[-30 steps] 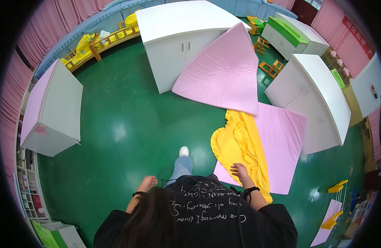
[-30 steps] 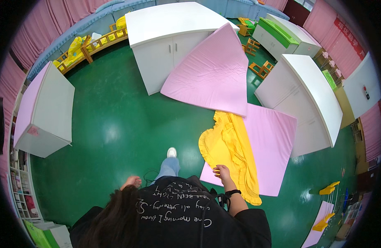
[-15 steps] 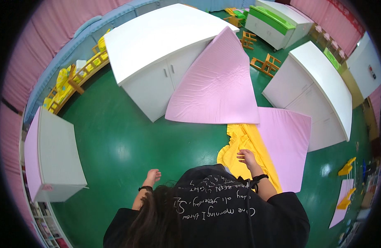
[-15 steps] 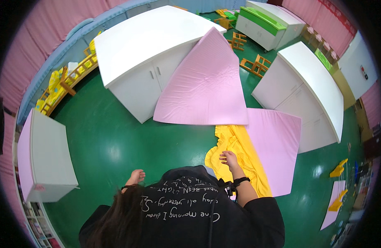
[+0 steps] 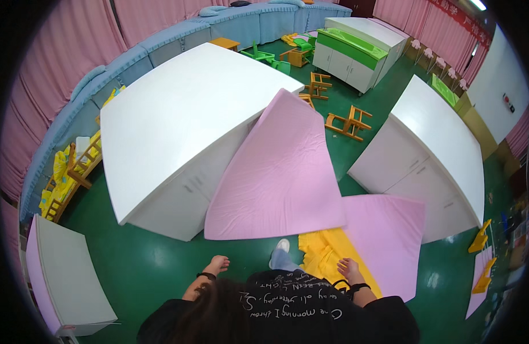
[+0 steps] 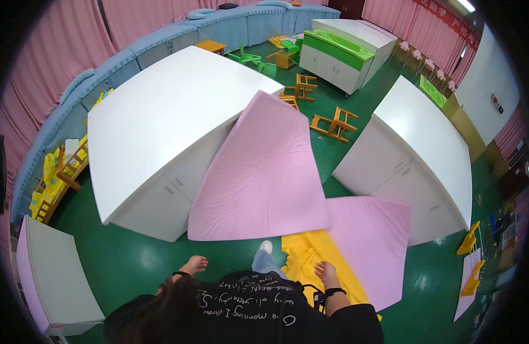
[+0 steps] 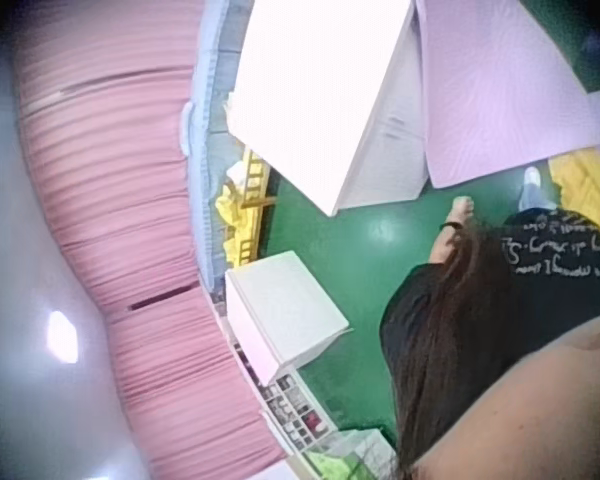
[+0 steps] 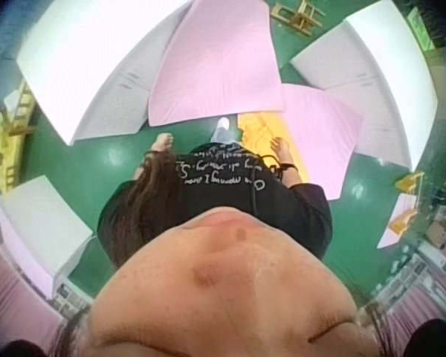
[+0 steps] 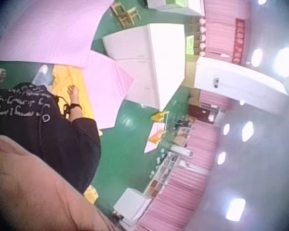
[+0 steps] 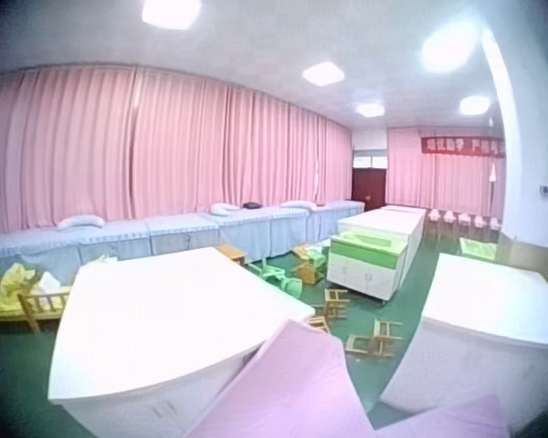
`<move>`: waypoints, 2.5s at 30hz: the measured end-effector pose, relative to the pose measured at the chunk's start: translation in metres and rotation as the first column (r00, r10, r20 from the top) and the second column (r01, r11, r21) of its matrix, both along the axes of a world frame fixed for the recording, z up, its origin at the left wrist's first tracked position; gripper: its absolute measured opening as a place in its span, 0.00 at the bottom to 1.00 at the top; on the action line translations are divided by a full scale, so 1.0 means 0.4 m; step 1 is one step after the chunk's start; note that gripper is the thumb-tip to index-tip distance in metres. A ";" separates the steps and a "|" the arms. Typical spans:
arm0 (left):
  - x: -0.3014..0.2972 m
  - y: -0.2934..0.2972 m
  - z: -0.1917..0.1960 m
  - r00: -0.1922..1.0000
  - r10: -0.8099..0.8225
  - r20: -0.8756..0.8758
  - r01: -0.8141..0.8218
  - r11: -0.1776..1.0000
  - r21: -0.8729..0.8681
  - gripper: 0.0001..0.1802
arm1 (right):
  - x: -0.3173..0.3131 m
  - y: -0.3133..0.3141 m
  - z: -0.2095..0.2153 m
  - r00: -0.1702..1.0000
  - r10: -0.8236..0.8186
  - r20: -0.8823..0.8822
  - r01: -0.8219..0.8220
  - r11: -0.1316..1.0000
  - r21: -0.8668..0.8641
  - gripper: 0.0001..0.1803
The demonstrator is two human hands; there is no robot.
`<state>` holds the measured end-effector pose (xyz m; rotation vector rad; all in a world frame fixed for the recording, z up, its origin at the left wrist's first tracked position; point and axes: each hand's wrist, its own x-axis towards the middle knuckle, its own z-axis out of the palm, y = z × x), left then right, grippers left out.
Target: The person picks up pink foam mats and a small container from the floor by hand and places the mats one by one on top of white cabinets.
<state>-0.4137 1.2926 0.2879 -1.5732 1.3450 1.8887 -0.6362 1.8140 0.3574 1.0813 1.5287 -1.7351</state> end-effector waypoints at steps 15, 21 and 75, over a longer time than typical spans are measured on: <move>-1.103 -0.360 0.262 0.874 -0.479 0.084 0.200 0.198 -0.960 0.36 | -0.307 -0.144 0.066 0.996 0.084 -0.009 -0.085 0.996 -0.021 0.15; -1.289 -0.422 0.142 0.849 -0.511 0.135 0.336 0.324 -0.884 0.37 | -0.173 -0.065 0.097 0.993 -0.075 0.093 0.066 0.993 0.093 0.14; 0.385 -1.485 0.937 0.719 0.408 -0.562 -0.605 -0.031 -0.796 0.25 | -0.443 -1.573 0.199 0.149 0.728 -0.669 -0.451 0.653 0.609 0.44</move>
